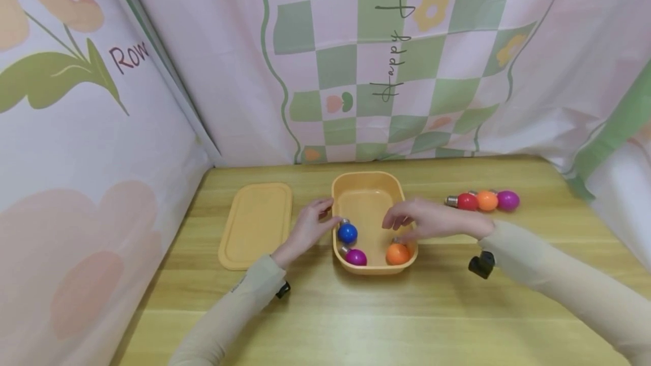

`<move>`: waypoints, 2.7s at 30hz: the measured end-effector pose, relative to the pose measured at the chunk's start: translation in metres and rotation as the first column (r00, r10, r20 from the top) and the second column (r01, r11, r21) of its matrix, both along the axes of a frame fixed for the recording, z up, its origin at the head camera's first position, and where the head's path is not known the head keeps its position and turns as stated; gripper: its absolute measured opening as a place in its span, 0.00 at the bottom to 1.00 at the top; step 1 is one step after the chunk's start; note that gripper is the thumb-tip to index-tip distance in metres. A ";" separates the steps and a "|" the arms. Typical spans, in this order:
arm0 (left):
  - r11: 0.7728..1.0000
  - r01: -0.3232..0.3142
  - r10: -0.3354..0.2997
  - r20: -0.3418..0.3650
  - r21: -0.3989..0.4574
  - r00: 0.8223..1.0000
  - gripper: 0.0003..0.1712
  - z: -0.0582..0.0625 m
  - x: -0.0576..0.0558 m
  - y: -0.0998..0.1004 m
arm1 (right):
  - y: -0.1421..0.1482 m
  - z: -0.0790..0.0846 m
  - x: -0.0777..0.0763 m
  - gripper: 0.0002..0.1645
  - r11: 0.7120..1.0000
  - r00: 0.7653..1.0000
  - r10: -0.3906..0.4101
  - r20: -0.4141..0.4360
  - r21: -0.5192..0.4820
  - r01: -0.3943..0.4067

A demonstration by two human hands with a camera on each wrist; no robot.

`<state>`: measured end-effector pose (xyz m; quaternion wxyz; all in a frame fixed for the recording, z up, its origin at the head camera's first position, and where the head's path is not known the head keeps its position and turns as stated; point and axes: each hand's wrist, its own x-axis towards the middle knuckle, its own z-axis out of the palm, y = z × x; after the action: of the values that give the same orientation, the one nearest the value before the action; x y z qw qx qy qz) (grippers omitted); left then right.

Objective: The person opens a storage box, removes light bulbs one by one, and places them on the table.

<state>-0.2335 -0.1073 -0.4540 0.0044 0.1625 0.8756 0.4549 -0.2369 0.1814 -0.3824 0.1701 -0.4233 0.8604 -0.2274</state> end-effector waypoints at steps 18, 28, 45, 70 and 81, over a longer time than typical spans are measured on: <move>1.000 0.004 -0.004 -0.003 0.007 1.000 0.31 -0.001 0.000 0.000 | -0.020 -0.003 -0.006 0.21 0.973 0.984 0.118 0.137 0.180 -0.142; 1.000 -0.002 0.002 0.005 0.004 1.000 0.31 0.001 0.000 0.001 | -0.023 -0.007 -0.007 0.23 0.951 0.979 0.126 0.161 0.260 -0.165; 1.000 -0.003 0.003 0.019 0.002 1.000 0.32 0.000 0.001 0.001 | -0.026 -0.014 -0.006 0.13 0.971 0.982 0.187 0.038 0.146 -0.191; 1.000 0.002 -0.002 0.022 0.001 1.000 0.32 0.001 0.001 0.000 | -0.026 -0.016 -0.008 0.16 0.977 0.978 0.204 -0.050 0.072 -0.201; 1.000 0.001 -0.001 0.005 0.017 1.000 0.32 0.002 0.002 0.001 | -0.019 0.005 -0.005 0.17 0.996 0.996 0.088 -0.032 0.024 -0.087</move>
<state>-0.2319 -0.1067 -0.4524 0.0052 0.1619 0.8715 0.4629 -0.2423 0.1627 -0.3778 0.1705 -0.4621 0.8463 -0.2029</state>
